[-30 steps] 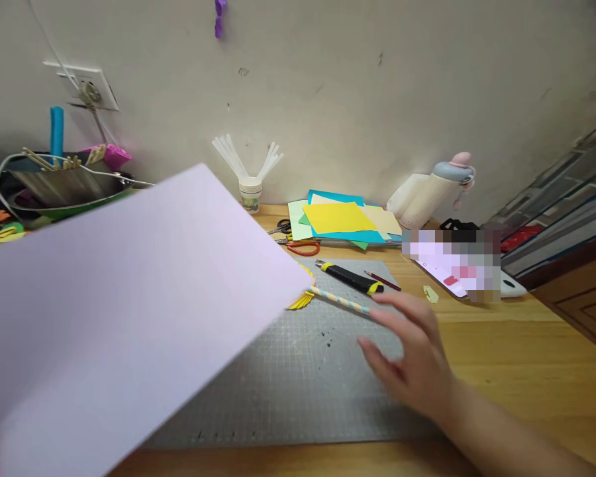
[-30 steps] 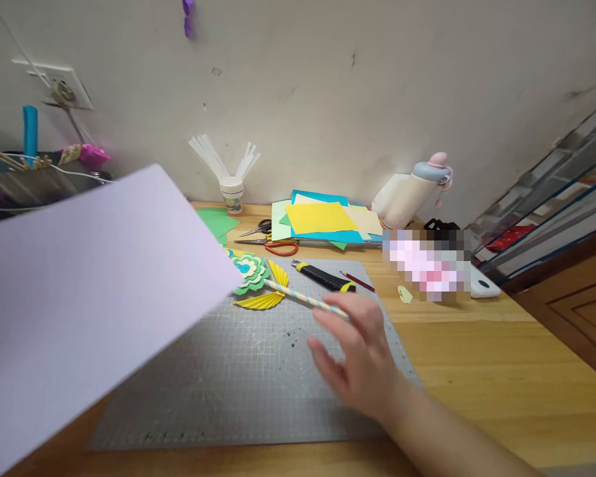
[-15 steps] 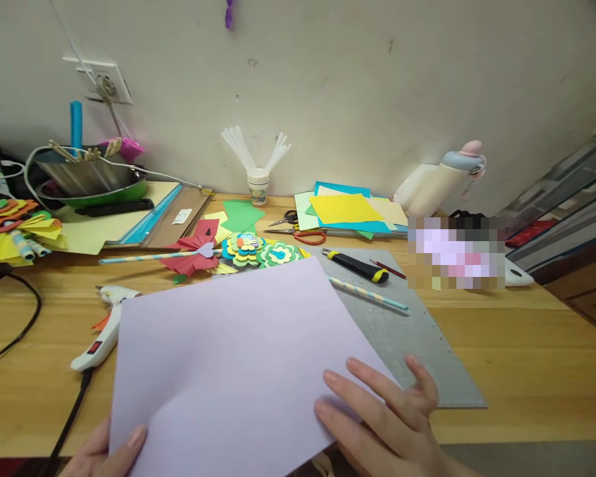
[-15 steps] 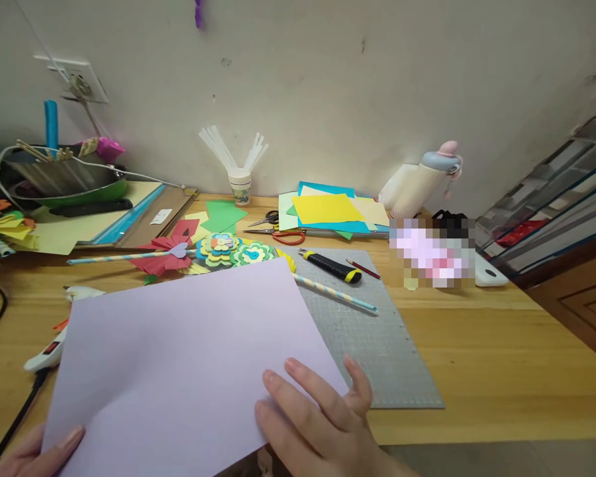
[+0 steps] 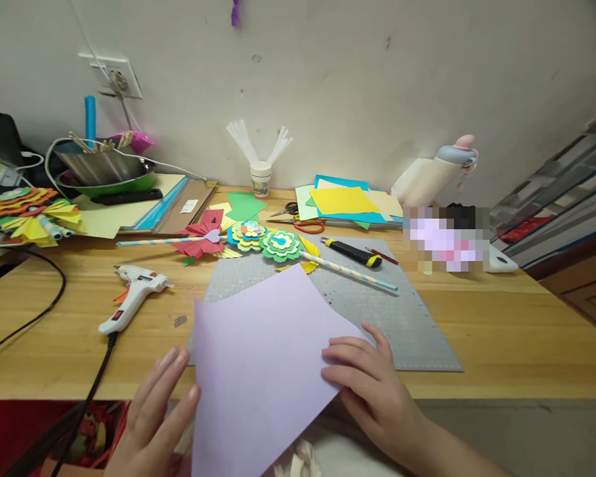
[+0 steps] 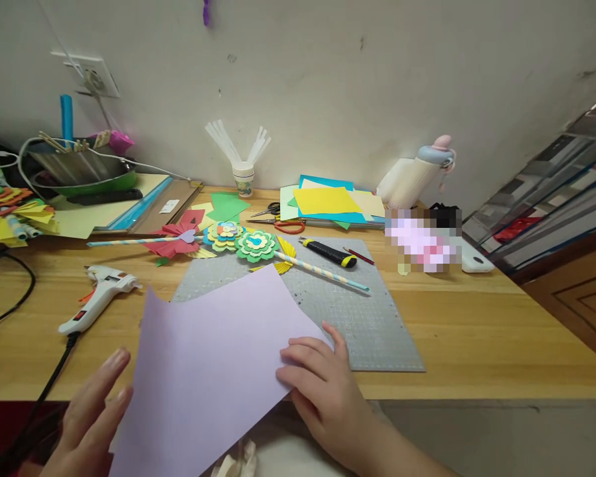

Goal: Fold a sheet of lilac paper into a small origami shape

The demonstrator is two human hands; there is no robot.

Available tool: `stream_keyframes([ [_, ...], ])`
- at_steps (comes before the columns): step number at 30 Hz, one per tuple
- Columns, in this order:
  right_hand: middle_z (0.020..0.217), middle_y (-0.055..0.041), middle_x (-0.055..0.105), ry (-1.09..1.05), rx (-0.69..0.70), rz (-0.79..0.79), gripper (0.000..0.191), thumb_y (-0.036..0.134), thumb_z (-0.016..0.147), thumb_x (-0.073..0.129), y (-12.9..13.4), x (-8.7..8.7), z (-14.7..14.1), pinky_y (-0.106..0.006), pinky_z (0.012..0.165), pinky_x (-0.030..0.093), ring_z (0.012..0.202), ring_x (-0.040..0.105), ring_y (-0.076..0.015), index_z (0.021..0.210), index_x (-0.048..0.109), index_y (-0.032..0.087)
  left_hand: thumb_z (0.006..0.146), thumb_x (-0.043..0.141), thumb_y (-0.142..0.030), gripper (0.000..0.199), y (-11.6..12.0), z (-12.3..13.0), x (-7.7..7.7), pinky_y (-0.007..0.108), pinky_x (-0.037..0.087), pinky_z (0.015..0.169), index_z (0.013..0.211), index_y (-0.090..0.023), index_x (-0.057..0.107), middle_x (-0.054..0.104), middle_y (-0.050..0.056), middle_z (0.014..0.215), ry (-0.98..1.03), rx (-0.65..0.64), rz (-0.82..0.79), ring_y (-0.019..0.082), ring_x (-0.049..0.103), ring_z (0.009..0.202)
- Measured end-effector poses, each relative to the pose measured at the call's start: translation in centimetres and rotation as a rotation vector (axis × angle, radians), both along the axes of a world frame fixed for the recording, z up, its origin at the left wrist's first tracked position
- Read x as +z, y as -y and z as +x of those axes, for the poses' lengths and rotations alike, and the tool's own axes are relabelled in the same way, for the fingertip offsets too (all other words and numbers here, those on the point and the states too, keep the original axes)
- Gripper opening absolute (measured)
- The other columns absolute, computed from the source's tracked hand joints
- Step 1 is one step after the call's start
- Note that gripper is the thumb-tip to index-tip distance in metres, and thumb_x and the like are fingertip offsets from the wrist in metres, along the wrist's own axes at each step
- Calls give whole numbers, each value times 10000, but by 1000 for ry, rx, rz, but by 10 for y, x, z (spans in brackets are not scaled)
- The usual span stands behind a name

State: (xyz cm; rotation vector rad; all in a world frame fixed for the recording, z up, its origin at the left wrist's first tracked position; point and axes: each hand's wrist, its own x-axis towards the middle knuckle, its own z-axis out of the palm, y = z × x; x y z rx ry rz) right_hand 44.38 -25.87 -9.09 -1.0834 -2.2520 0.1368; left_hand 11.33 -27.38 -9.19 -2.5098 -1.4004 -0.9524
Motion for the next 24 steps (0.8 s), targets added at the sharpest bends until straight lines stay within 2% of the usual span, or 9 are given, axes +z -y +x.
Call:
stream_keyframes([
  [3, 1194, -36, 640, -76, -19, -63, 370, 23, 793, 500, -2, 2, 5, -582, 1105, 170, 1220, 526, -254, 1020, 606, 296, 821, 511, -96, 811, -21, 12, 25, 454, 196, 1201, 1496, -414, 194, 101, -74, 1620, 69, -72, 66, 229, 183, 1473],
  [6, 1253, -44, 593, -239, -50, -148, 301, 46, 790, 504, -8, 6, 16, -609, 1107, 186, 1282, 470, -279, 924, 623, 288, 821, 495, -92, 515, -43, 15, 54, 468, 151, 1199, 1220, -408, 574, 551, -54, 1387, 17, -103, -7, 225, 439, 1338],
  [8, 1297, -41, 557, -380, -63, -225, 252, 69, 810, 499, -12, 8, 25, -584, 1101, 249, 1305, 444, -277, 870, 621, 281, 834, 487, -150, 308, -50, 18, 73, 469, 187, 1169, 954, -377, 656, 715, -62, 1074, 11, -155, -132, 213, 583, 1160],
  [10, 1391, -24, 474, -546, -103, -284, 231, 103, 846, 504, -15, 7, 32, -536, 1104, 291, 1350, 390, -256, 904, 618, 295, 810, 533, -205, 167, -50, 25, 89, 422, 258, 1119, 732, -323, 620, 709, -74, 783, 64, -235, -271, 186, 645, 946],
  [12, 1498, -4, 344, -765, -196, -313, 272, 165, 873, 550, -17, 5, 33, -513, 1138, 253, 1410, 302, -233, 1076, 577, 344, 786, 576, -275, 162, -43, 37, 100, 370, 388, 1005, 625, -285, 568, 636, -56, 632, 148, -270, -430, 161, 615, 728],
  [14, 1566, -9, 230, -1006, -314, -364, 452, 263, 882, 601, -15, 4, 29, -511, 1170, 178, 1451, 224, -218, 1283, 436, 393, 770, 623, -321, 148, -34, 52, 105, 280, 475, 755, 635, -279, 579, 593, -42, 602, 234, -176, -563, 147, 563, 644],
  [17, 1594, -45, 216, -1304, -326, -631, 558, 446, 917, 535, -7, 9, 16, -502, 1150, 251, 1441, 268, -228, 1418, 292, 407, 671, 710, -477, 237, -30, 75, 104, 232, 387, 496, 737, -268, 619, 581, -29, 627, 311, -67, -800, 140, 501, 569],
  [21, 1541, -140, 343, -1585, -136, -1003, 624, 619, 912, 409, 1, 24, 6, -552, 1040, 410, 1370, 400, -305, 1456, 310, 330, 724, 634, -488, 265, -43, 101, 103, 220, 363, 521, 740, -227, 589, 548, -31, 644, 328, -163, -1058, 129, 466, 589],
  [24, 1568, -74, 304, -1616, -236, -988, 549, 494, 915, 520, -5, 31, 7, -503, 1032, 438, 1401, 356, -262, 1422, 350, 370, 802, 545, -397, 195, -52, 116, 108, 228, 358, 590, 725, -222, 581, 582, -40, 683, 226, -218, -1140, 130, 484, 652],
])
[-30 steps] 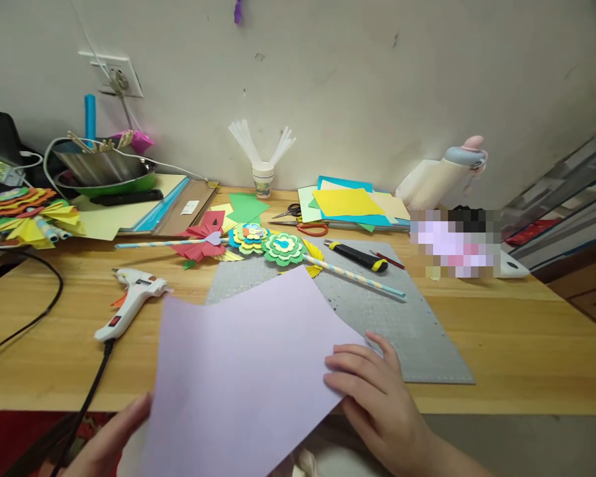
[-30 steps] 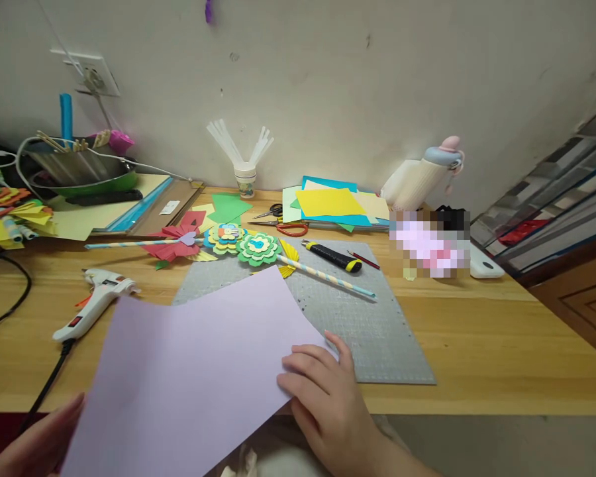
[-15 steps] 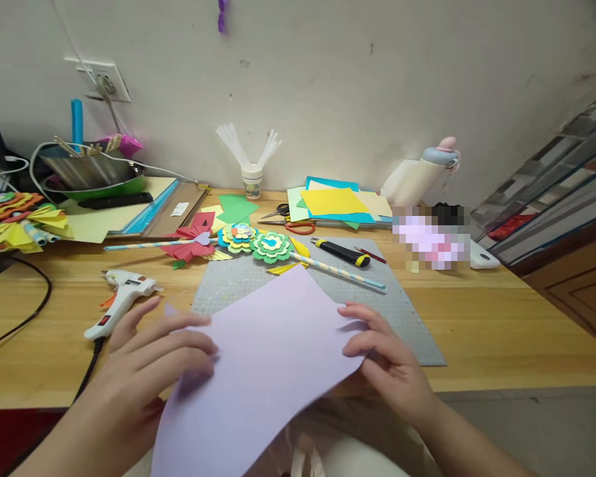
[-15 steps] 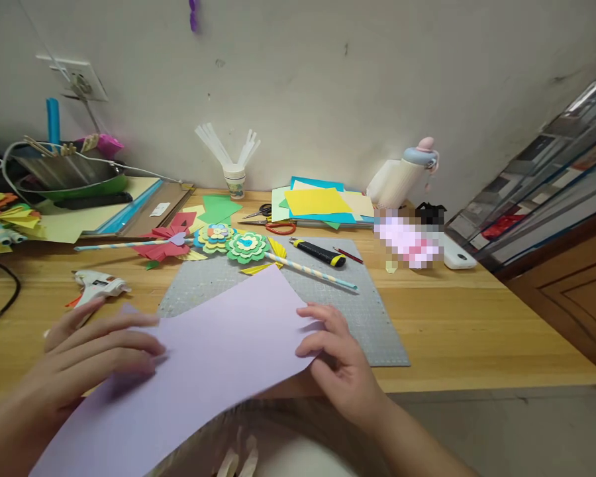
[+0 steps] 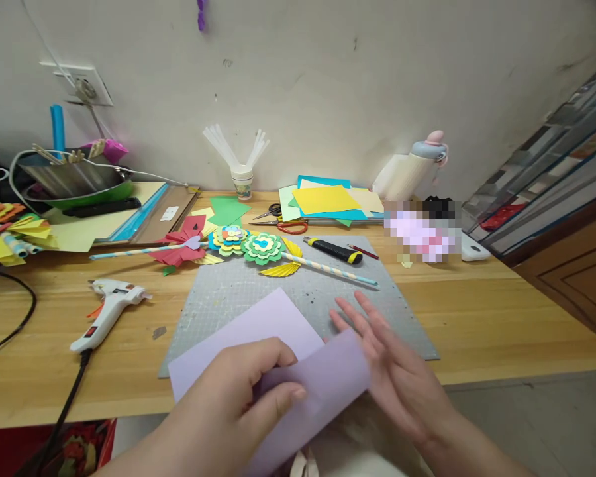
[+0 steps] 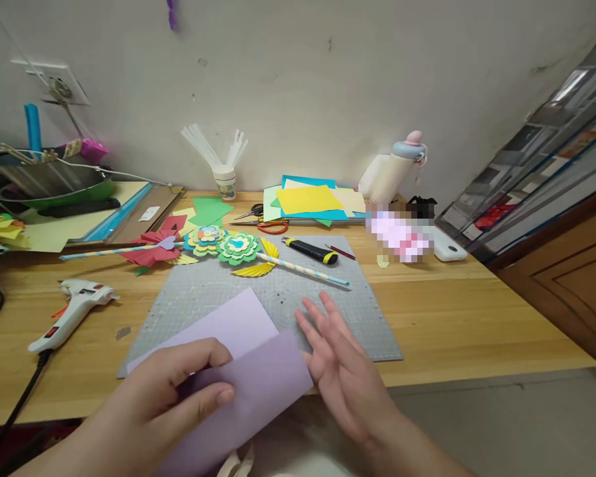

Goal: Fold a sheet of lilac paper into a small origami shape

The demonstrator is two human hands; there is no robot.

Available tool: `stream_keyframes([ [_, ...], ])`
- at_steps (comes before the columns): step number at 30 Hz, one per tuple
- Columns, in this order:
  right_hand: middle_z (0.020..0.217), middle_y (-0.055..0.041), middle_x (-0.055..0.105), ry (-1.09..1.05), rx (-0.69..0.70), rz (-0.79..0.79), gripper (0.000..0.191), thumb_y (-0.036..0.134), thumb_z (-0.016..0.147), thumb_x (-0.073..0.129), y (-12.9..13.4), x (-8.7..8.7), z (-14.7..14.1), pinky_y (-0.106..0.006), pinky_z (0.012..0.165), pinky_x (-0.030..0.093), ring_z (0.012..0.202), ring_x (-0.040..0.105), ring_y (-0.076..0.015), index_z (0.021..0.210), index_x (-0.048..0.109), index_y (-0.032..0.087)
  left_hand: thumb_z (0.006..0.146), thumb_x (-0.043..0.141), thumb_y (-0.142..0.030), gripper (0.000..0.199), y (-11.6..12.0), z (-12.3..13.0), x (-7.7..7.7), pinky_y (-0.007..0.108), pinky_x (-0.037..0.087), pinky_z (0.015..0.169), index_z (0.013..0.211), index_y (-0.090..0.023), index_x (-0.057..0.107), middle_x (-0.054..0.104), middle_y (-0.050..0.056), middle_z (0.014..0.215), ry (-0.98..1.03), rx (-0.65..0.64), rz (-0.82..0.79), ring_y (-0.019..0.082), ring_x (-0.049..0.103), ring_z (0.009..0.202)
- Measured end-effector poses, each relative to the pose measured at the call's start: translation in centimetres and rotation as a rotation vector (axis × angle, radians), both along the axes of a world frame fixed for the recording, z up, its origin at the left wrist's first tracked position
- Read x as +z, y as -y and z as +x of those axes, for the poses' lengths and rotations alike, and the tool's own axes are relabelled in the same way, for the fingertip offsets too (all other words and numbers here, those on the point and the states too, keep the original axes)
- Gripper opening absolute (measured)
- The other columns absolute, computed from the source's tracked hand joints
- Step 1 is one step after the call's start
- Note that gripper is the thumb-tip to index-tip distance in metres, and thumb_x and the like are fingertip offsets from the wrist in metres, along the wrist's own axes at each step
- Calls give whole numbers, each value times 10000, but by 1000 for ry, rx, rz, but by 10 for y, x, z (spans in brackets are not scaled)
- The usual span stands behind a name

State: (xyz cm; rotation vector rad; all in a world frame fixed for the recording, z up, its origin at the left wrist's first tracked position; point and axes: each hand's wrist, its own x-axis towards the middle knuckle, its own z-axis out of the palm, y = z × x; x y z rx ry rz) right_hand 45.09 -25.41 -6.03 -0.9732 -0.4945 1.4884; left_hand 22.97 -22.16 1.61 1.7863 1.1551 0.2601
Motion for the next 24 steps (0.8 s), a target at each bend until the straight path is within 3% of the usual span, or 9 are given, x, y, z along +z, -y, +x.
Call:
stream_keyframes([
  [3, 1548, -68, 339, 88, 5, -51, 540, 392, 880, 613, -13, 1, 5, -454, 1029, 456, 1383, 389, -244, 1376, 402, 351, 803, 530, -363, 173, -2, 9, 5, 234, 345, 598, 716, -223, 582, 591, -55, 686, -67, -111, -68, 126, 488, 665],
  [6, 1411, -138, 501, 230, 231, -104, 490, 383, 850, 650, -29, 1, 8, -445, 977, 500, 1271, 526, -266, 1297, 500, 250, 806, 531, -368, 165, -4, 9, 3, 239, 340, 592, 734, -231, 589, 603, -63, 702, -137, -125, -88, 129, 498, 676],
  [9, 1265, -137, 605, 347, 361, -105, 409, 319, 806, 691, -44, 5, 10, -419, 914, 536, 1134, 620, -256, 1184, 590, 201, 819, 539, -398, 186, -15, 2, -10, 252, 355, 605, 739, -234, 576, 611, -52, 730, -256, -91, 40, 145, 528, 703],
  [11, 1218, -123, 627, 397, 380, -86, 364, 303, 802, 677, -51, 8, 9, -402, 897, 542, 1091, 639, -240, 1145, 613, 197, 813, 571, -412, 213, -32, -6, -21, 268, 393, 685, 721, -220, 563, 622, -20, 826, -340, -96, 254, 166, 555, 790],
  [15, 1152, -109, 663, 529, 453, -16, 321, 319, 803, 645, -55, 9, 5, -425, 879, 539, 1057, 648, -246, 1099, 637, 197, 795, 602, -416, 230, -70, -23, -41, 366, 384, 816, 711, -203, 590, 601, 62, 937, -456, -25, 372, 257, 533, 938],
  [20, 1125, -87, 662, 756, 452, 99, 364, 283, 772, 657, -45, 0, -5, -472, 935, 481, 1071, 607, -260, 1129, 626, 221, 746, 692, -407, 232, -91, -27, -51, 372, 418, 810, 734, -193, 602, 599, 42, 895, -573, -33, 344, 230, 540, 908],
  [24, 1140, -87, 644, 879, 454, 157, 359, 238, 783, 621, -36, 0, -10, -483, 899, 478, 1006, 594, -264, 1142, 626, 227, 848, 624, -442, 303, -95, -24, -52, 372, 481, 775, 956, -160, 604, 612, 28, 914, -656, -11, 268, 171, 577, 822],
])
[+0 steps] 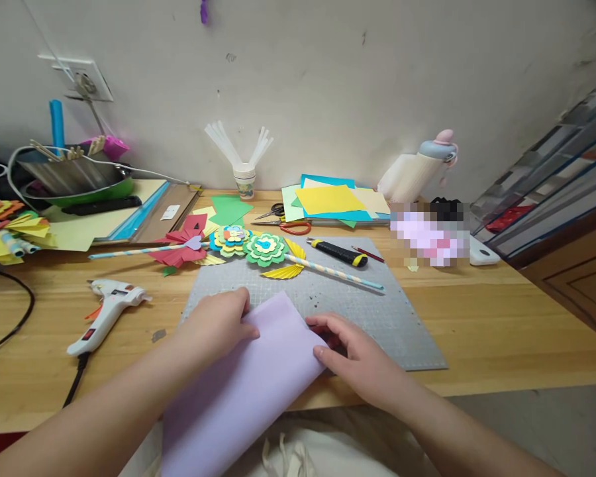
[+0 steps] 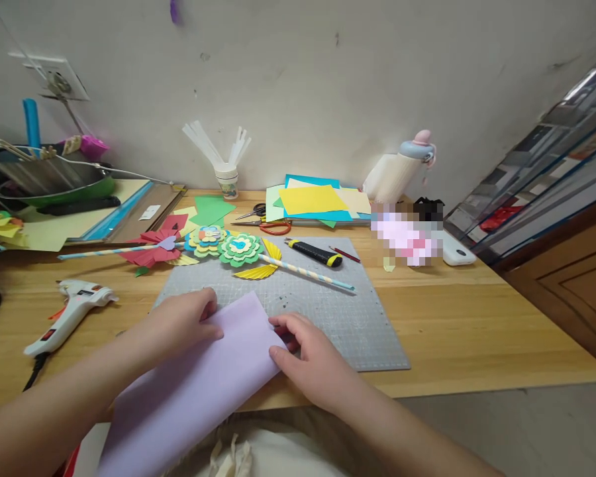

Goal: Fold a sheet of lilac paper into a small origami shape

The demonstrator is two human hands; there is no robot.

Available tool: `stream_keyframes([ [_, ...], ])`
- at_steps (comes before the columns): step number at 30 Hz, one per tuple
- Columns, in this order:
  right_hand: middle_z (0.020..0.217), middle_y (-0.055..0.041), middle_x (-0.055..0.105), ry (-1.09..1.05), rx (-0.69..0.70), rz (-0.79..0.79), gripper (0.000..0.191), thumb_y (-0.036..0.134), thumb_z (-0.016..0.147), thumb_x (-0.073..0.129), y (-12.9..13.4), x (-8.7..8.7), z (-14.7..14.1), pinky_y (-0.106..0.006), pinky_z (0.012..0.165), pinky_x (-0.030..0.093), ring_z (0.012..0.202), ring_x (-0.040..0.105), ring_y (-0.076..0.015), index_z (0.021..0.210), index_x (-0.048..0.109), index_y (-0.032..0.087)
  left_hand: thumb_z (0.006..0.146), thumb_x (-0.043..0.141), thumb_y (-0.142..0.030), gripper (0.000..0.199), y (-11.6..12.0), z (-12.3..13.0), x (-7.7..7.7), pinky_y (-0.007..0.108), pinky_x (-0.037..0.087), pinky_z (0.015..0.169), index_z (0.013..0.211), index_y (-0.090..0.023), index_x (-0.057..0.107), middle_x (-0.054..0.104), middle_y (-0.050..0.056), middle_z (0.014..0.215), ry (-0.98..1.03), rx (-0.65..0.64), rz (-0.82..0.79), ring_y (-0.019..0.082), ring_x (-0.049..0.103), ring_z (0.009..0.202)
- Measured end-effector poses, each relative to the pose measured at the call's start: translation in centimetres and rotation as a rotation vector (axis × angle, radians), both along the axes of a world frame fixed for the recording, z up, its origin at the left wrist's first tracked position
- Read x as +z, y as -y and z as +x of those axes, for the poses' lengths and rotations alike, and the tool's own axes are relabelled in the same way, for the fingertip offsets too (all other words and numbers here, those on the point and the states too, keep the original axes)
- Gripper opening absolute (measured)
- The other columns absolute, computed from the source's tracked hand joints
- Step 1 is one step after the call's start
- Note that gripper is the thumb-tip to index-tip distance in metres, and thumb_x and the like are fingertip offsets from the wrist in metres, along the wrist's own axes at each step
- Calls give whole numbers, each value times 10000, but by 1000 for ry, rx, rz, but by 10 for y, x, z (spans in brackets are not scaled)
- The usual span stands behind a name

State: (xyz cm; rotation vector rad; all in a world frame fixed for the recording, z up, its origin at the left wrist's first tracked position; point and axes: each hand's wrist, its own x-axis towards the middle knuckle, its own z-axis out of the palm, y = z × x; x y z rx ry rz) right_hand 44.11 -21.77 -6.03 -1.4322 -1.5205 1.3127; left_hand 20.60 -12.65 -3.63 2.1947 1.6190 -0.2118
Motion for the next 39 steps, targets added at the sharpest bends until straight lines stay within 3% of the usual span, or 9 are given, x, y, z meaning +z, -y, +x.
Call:
stream_keyframes([
  [3, 1153, -84, 630, 23, 13, 29, 341, 247, 815, 591, 3, -1, 1, -471, 903, 472, 994, 588, -253, 1155, 612, 225, 869, 609, -433, 290, -5, -1, -1, 357, 493, 754, 953, -155, 607, 618, 25, 907, 21, 4, -59, 155, 583, 794],
  [8, 1277, -99, 562, -79, -69, 47, 425, 348, 860, 588, 5, -11, 5, -454, 978, 450, 1136, 555, -246, 1266, 504, 256, 687, 729, -373, 250, -5, -7, 10, 265, 376, 587, 660, -185, 567, 572, -28, 699, 252, 39, -127, 144, 518, 662],
  [11, 1403, -99, 466, -390, -284, 95, 522, 461, 862, 603, 4, -12, 1, -441, 1072, 378, 1293, 465, -238, 1316, 394, 307, 733, 637, -453, 273, 4, -9, 21, 240, 328, 513, 669, -197, 569, 548, -46, 618, 448, 166, -169, 130, 497, 575],
  [14, 1415, -122, 462, -665, -257, 38, 712, 581, 808, 636, 0, -7, -7, -466, 1085, 361, 1314, 458, -268, 1384, 304, 327, 739, 605, -559, 370, 18, -8, 27, 218, 312, 467, 702, -191, 577, 534, -48, 589, 635, 309, -163, 105, 446, 507],
  [20, 1505, -69, 377, -786, -402, 87, 816, 517, 799, 700, -5, 7, -17, -407, 1113, 317, 1389, 356, -228, 1446, 222, 381, 682, 645, -633, 462, 39, -3, 22, 179, 280, 455, 689, -187, 527, 461, -59, 584, 958, 571, 4, 78, 376, 514],
  [25, 1345, -91, 583, -862, -146, -120, 720, 474, 751, 761, -2, 15, -29, -416, 941, 483, 1216, 550, -300, 1366, 433, 295, 693, 653, -615, 452, 53, 13, 16, 160, 325, 478, 691, -195, 485, 469, -61, 611, 1152, 650, 48, 74, 397, 545],
  [30, 1099, -110, 721, -704, -268, -188, 516, 302, 734, 800, -6, 15, -29, -403, 852, 539, 975, 682, -283, 1186, 593, 165, 730, 652, -577, 420, 64, 20, 15, 186, 388, 473, 658, -196, 492, 526, -40, 600, 1203, 613, -48, 97, 468, 534],
  [35, 1056, -93, 741, -630, -245, -211, 491, 305, 724, 814, -4, 19, -18, -379, 795, 572, 926, 704, -267, 1154, 614, 177, 701, 707, -512, 327, 65, 12, 20, 216, 486, 617, 782, -196, 686, 684, 21, 754, 1180, 551, -64, 161, 609, 729],
  [39, 1077, -84, 739, -591, -262, -217, 503, 314, 717, 820, 2, 21, -13, -371, 800, 576, 950, 703, -265, 1161, 615, 197, 721, 684, -516, 325, 66, 7, 23, 214, 466, 584, 713, -193, 720, 697, 30, 710, 1122, 544, -33, 154, 584, 674],
])
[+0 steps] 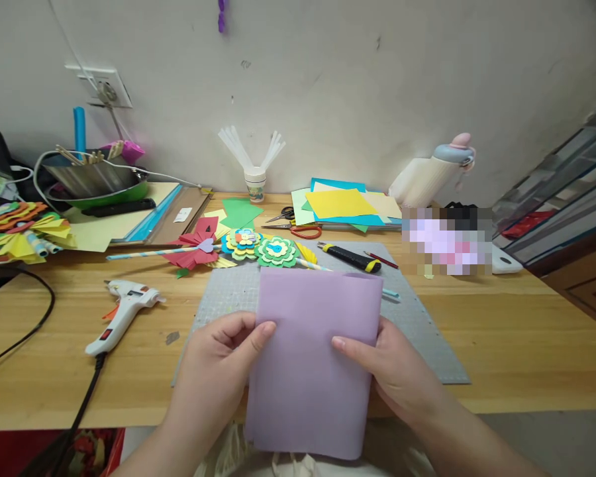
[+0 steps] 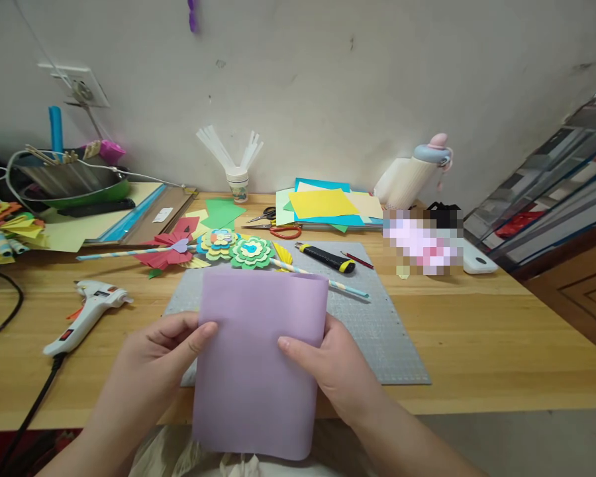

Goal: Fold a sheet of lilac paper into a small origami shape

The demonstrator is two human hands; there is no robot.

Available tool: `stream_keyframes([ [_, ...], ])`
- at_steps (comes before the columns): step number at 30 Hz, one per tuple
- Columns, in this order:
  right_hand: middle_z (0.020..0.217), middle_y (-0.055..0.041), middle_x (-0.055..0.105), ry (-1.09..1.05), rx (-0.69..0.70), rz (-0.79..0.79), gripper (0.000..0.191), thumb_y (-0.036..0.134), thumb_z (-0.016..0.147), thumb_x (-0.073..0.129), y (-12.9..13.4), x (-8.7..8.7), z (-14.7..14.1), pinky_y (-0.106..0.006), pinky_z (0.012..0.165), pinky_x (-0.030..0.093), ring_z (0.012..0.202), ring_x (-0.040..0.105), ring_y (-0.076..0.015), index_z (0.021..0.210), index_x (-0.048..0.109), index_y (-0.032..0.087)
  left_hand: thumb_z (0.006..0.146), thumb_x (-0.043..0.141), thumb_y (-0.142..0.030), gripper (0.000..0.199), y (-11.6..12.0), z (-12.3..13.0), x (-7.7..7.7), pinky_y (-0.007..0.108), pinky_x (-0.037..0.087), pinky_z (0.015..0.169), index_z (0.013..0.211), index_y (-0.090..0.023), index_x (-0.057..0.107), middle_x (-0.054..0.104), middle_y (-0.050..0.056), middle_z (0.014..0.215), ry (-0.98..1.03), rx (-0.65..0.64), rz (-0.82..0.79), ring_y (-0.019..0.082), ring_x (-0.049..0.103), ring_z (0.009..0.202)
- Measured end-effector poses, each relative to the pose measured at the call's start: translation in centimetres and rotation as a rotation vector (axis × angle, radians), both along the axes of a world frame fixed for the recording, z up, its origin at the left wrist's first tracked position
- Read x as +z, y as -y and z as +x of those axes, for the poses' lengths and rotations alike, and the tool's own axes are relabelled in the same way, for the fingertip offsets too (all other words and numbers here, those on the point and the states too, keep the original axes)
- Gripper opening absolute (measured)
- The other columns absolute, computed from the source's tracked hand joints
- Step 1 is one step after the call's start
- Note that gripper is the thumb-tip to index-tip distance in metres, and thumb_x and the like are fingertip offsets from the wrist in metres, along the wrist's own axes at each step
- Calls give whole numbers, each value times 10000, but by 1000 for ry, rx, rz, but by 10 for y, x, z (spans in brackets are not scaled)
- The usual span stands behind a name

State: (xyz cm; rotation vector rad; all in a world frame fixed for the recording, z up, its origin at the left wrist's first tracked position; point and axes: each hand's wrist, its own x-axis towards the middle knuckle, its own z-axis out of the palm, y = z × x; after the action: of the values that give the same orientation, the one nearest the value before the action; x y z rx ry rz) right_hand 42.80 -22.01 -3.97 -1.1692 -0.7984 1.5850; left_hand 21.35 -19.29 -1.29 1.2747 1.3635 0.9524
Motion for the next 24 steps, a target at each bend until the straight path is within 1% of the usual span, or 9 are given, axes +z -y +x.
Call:
stream_keyframes([
  [5, 1050, -72, 749, 64, -31, -13, 489, 328, 681, 843, 5, 4, 2, -358, 777, 582, 936, 706, -264, 1109, 642, 204, 762, 638, -505, 313, 6, -1, 3, 195, 450, 551, 697, -209, 719, 679, 4, 661, -15, -16, 31, 137, 574, 634],
  [10, 1041, -76, 751, 36, -13, -33, 481, 346, 674, 846, 5, 10, 2, -379, 769, 584, 940, 703, -279, 1090, 652, 203, 776, 611, -506, 349, 9, 0, 6, 183, 404, 512, 620, -198, 664, 592, -19, 585, -94, 9, 65, 114, 513, 572],
  [13, 1019, -77, 756, 55, -38, -43, 474, 358, 665, 850, 5, 7, 1, -374, 761, 580, 919, 705, -276, 1070, 670, 192, 770, 582, -529, 396, 11, -1, 7, 190, 371, 484, 570, -188, 607, 516, -27, 539, -167, 16, 60, 108, 461, 535],
  [16, 1010, -83, 757, 61, -62, -45, 470, 366, 664, 849, 5, 2, 0, -366, 753, 579, 906, 706, -277, 1063, 683, 181, 787, 534, -547, 459, 11, -1, 4, 196, 323, 442, 501, -188, 514, 429, -36, 488, -213, 8, 84, 99, 401, 489],
  [17, 1009, -84, 757, 56, -65, -44, 464, 368, 669, 846, 5, 1, 0, -365, 754, 579, 903, 707, -276, 1061, 686, 178, 793, 532, -544, 452, 11, -2, 3, 195, 331, 445, 512, -190, 519, 449, -33, 499, -201, -4, 94, 102, 416, 495],
  [18, 1007, -84, 758, 50, -66, -42, 457, 371, 674, 842, 5, 1, 0, -364, 755, 579, 899, 708, -274, 1059, 688, 176, 790, 550, -535, 417, 10, -2, 2, 195, 364, 469, 555, -191, 556, 504, -27, 536, -173, -23, 97, 110, 460, 525],
  [21, 1016, -89, 756, 50, -67, -32, 456, 374, 684, 835, 5, 2, 0, -357, 761, 577, 902, 708, -270, 1064, 688, 170, 743, 652, -494, 291, 9, -1, -2, 207, 460, 585, 733, -204, 665, 658, -3, 710, -74, -59, 60, 146, 586, 673],
  [22, 1021, -91, 754, 54, -66, -31, 465, 378, 683, 834, 6, 2, -1, -358, 761, 577, 906, 707, -272, 1071, 686, 168, 726, 678, -487, 284, 9, -1, -2, 208, 466, 590, 737, -203, 673, 671, 1, 717, -56, -53, 36, 149, 594, 680],
  [24, 1024, -94, 753, 70, -60, -29, 483, 387, 682, 831, 6, 4, -1, -363, 763, 578, 917, 705, -279, 1083, 680, 165, 706, 698, -485, 309, 9, 0, -2, 196, 440, 534, 634, -188, 649, 645, -4, 627, -47, -11, 1, 132, 563, 606],
])
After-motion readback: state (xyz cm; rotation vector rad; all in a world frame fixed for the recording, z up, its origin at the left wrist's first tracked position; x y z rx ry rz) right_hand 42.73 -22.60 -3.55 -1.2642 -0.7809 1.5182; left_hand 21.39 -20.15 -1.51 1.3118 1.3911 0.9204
